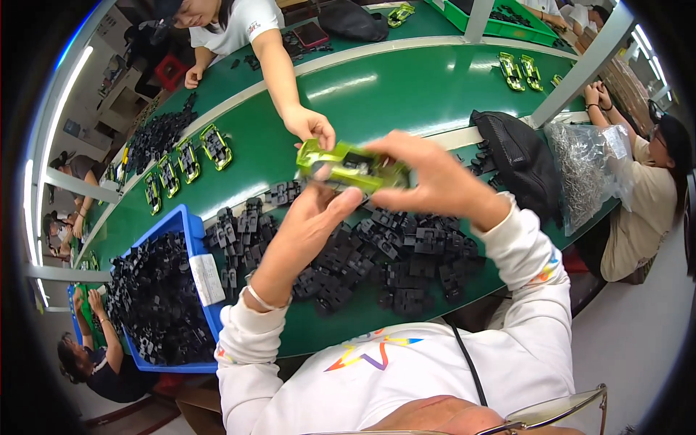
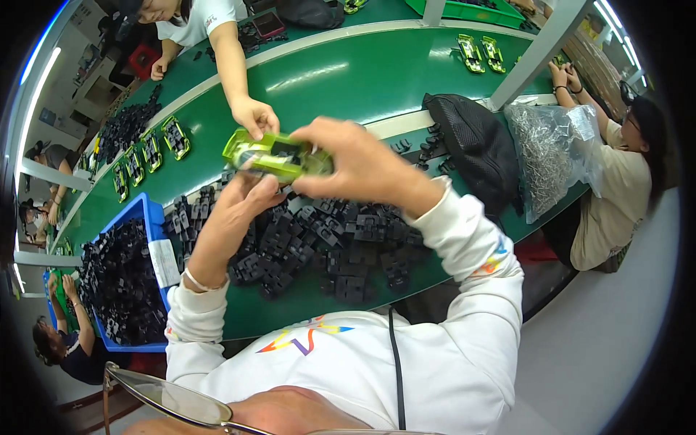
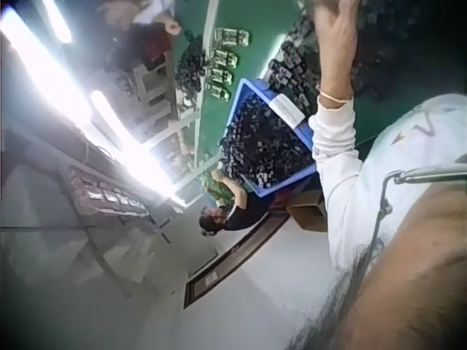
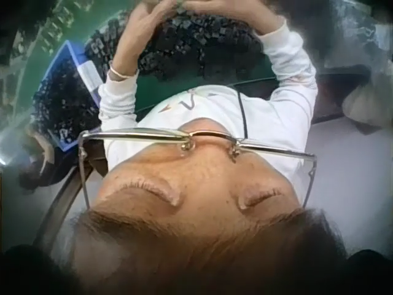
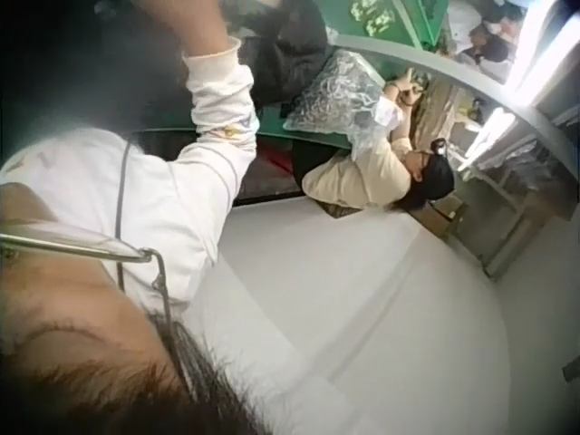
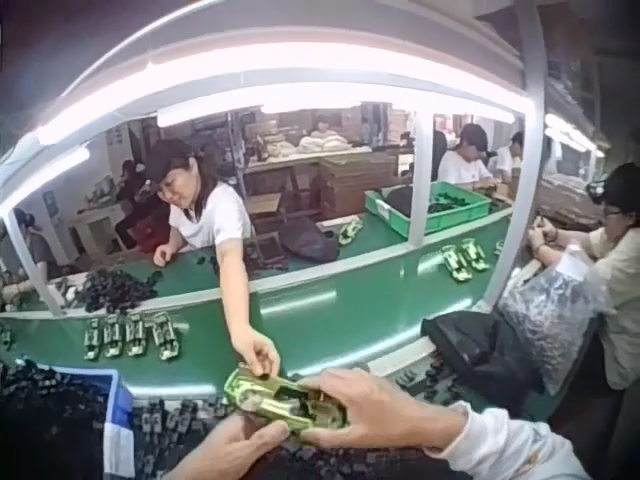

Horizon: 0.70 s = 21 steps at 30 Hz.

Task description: The person assembles toy cars by fitting black chassis components into car bodies by hand and placing the assembled cars onto the work table.

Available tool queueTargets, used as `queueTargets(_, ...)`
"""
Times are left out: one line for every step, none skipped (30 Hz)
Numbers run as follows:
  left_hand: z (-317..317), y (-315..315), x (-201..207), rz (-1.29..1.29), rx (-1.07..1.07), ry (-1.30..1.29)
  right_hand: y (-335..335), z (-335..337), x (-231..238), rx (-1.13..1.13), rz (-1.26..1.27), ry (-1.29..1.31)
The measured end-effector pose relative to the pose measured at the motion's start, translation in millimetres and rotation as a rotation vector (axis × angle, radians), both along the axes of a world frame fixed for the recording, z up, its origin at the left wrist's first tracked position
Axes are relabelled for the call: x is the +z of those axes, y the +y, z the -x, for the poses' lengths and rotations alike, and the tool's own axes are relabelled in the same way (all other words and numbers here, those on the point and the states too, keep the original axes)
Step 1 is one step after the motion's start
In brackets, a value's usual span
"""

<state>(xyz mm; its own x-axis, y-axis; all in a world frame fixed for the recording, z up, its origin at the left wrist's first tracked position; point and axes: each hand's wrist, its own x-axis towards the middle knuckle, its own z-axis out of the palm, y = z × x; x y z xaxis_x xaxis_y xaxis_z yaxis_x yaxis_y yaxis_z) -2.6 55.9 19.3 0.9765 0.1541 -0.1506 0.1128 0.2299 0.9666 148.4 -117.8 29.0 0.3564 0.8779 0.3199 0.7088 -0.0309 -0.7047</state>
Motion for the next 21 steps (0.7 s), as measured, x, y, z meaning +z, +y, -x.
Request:
queueTargets(-1,-7,0,0.111,0.037,-0.043,3,17,-4,-0.064,0.000,-0.081)
queueTargets(3,-8,-15,0.246,0.154,-0.094,6,27,-3,-0.085,0.012,-0.088)
queueTargets(10,-11,-26,0.240,0.173,-0.098,10,37,-2,-0.105,0.023,-0.092)
queueTargets(18,-14,-34,0.288,0.241,-0.146,10,45,-6,-0.083,0.018,-0.092)
queueTargets(26,-18,-42,0.336,0.306,-0.196,7,51,-13,-0.047,0.004,-0.080)
queueTargets(35,-19,-48,0.380,0.309,-0.225,6,53,-20,-0.002,-0.011,-0.065)
queueTargets(44,-22,-50,0.397,0.363,-0.244,5,54,-24,0.026,-0.016,-0.063)
queueTargets(52,-20,-53,0.417,0.361,-0.245,1,53,-27,0.045,0.000,0.054)
queueTargets(61,-17,-56,0.437,0.357,-0.246,-3,50,-30,0.062,0.017,0.172)
queueTargets(69,-13,-61,0.435,0.382,-0.218,-4,44,-36,-0.063,0.057,0.114)
queueTargets(77,-9,-66,0.436,0.395,-0.186,-3,35,-39,-0.210,0.153,0.071)
queueTargets(83,-6,-68,0.445,0.397,-0.180,-4,23,-47,-0.306,0.165,-0.056)
queueTargets(89,-4,-69,0.472,0.375,-0.176,-4,13,-60,-0.404,0.178,-0.183)
queueTargets(94,-3,-69,0.479,0.390,-0.179,-2,4,-71,-0.419,0.182,-0.186)
queueTargets(99,-4,-70,0.485,0.400,-0.184,-3,-4,-80,-0.442,0.224,-0.316)
queueTargets(103,-4,-73,0.470,0.424,-0.169,-5,-10,-88,-0.465,0.269,-0.445)
queueTargets(106,-3,-72,0.472,0.395,-0.180,-6,-16,-92,-0.481,0.280,-0.449)
queueTargets(108,-3,-71,0.499,0.397,-0.189,-8,-20,-95,-0.481,0.275,-0.409)
queueTargets(109,-3,-70,0.526,0.399,-0.199,-11,-23,-98,-0.481,0.269,-0.369)
queueTargets(111,-1,-72,0.511,0.395,-0.212,-15,-27,-101,-0.491,0.251,-0.361)
queueTargets(111,0,-73,0.520,0.409,-0.210,-20,-29,-103,-0.502,0.258,-0.370)
